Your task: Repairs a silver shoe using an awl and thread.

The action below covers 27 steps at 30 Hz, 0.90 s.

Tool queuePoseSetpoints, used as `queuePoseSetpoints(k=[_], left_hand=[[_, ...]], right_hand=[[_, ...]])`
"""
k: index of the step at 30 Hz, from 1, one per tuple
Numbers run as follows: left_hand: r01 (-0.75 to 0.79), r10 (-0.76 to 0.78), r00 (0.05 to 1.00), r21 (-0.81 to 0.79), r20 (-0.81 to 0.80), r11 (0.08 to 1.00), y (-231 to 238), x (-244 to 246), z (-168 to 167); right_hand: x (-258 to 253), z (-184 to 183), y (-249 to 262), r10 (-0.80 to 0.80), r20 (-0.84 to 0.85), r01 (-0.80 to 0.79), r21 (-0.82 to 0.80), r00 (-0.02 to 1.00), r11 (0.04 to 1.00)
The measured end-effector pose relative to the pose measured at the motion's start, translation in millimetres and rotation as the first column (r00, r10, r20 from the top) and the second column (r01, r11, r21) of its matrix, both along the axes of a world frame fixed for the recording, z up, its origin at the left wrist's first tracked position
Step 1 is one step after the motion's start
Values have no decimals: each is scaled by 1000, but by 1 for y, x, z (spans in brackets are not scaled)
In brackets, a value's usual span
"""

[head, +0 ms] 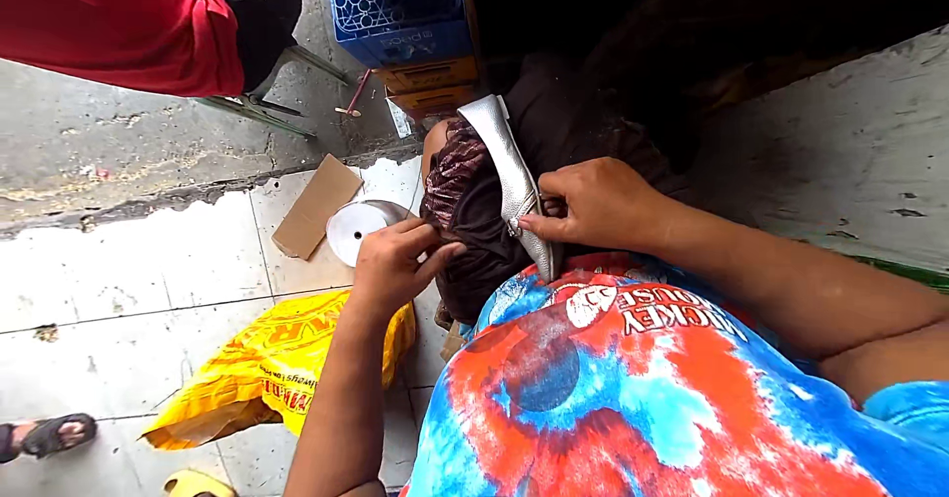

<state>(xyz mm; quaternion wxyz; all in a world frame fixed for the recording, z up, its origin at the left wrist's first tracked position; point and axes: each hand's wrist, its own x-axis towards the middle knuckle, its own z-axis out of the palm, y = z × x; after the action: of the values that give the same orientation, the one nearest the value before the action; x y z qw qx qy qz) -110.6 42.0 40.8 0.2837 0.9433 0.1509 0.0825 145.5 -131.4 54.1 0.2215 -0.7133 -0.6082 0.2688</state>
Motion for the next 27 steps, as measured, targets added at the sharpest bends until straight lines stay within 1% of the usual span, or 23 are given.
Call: queuePoseSetpoints(k=[2,4,6,8,9,10,11,12,13,14,15,16,17,18,19,20,21,22,23,24,25,27], left_hand=[[-2,1,999,14,43,1000,15,-17,-4],[-54,54,998,26,12,998,33,-42,-3],[-85,85,996,35,-17,996,40,-54,-5],[-114,113,993,-35,-36,993,39,-57,-9],[-135,132,991,-115,-34,984,40,-55,-12],[-164,162,986,-246,-31,955,41,-56,-16],[-200,202,979,-406,-38,892,42,-61,-18],[-249,253,965,-540,-68,804,45,-69,-21],[-322,308,942,-605,-131,728,48,-80,-21],[-443,391,893,-574,-221,688,50,-89,-18],[-586,468,809,-414,-357,697,51,-91,-8],[-673,516,698,-208,-495,710,51,-85,4],[-686,541,608,-42,-581,726,48,-72,16],[-666,545,597,16,-589,746,42,-56,29],[-641,533,651,-15,-540,767,30,-37,41],[-621,514,726,-114,-457,775,15,-16,51],[-594,484,791,-279,-374,755,-2,7,57],[-543,444,840,-474,-314,693,-17,31,59],[-488,389,870,-640,-303,593,-30,54,57],[-450,332,888,-747,-318,490,-38,75,52],[-430,273,899,-807,-342,404,-43,93,45],[-389,145,921,-873,-361,294,-45,117,30]], right_hand=[[-1,-3,1,3,-11,-3,-24,1000,1000],[1,-5,0,-10,-29,8,-55,1000,998],[3,-4,3,-7,-26,5,-77,1000,997],[0,-3,3,5,-35,-8,-82,999,997],[1,-3,3,2,-42,-4,-51,999,999],[2,-4,0,-6,-58,7,3,998,1000],[4,-5,-4,-19,-92,25,64,996,998],[11,-4,-9,-36,-139,52,119,990,992],[21,0,-14,-60,-193,90,151,979,984],[34,5,-20,-96,-234,139,174,967,975],[48,10,-25,-156,-258,212,204,953,956],[61,13,-31,-236,-293,309,239,927,920],[71,12,-36,-323,-362,430,270,874,861],[78,8,-39,-403,-471,565,278,785,776],[81,3,-39,-459,-596,693,244,659,678],[78,-2,-39,-493,-691,780,166,529,604],[73,-7,-39,-519,-737,820,85,434,565],[66,-14,-40,-536,-747,825,29,394,564],[58,-22,-43,-544,-738,812,8,399,584],[52,-28,-46,-544,-717,789,13,435,614],[47,-31,-49,-544,-676,763,43,498,645],[45,-24,-57,-510,-547,664,119,664,738]])
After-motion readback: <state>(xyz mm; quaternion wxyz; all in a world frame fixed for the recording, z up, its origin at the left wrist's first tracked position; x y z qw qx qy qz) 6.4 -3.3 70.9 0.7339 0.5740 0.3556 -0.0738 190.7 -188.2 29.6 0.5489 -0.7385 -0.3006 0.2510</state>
